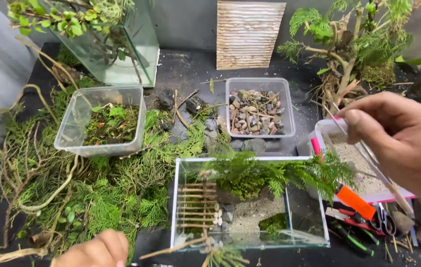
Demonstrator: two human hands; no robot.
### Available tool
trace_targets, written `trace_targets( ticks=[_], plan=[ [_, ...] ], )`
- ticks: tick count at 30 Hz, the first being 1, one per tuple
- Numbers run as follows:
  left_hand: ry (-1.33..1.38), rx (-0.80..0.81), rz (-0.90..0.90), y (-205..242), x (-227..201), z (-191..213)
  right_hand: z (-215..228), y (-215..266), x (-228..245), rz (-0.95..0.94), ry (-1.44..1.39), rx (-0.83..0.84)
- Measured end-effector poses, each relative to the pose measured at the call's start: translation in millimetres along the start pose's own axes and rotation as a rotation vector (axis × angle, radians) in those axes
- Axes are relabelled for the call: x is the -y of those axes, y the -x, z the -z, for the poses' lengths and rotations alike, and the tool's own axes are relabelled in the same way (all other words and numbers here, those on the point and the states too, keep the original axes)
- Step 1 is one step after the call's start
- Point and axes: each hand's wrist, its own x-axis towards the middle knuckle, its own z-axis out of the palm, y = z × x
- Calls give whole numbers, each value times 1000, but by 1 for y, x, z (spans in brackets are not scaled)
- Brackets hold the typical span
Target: Assembling a miniature twig ladder and decorating a glass terrarium with moss and stones.
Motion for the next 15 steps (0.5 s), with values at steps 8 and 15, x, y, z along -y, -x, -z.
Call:
trace_targets(
  ticks=[8, 15],
  plan=[
    [-18, -441, 136, -9, 38, 7, -2, -31, -9, -66, 304, 91],
    [-67, -530, 207, -21, 45, 3, 10, -22, -22, -72, 280, 39]
  ],
)
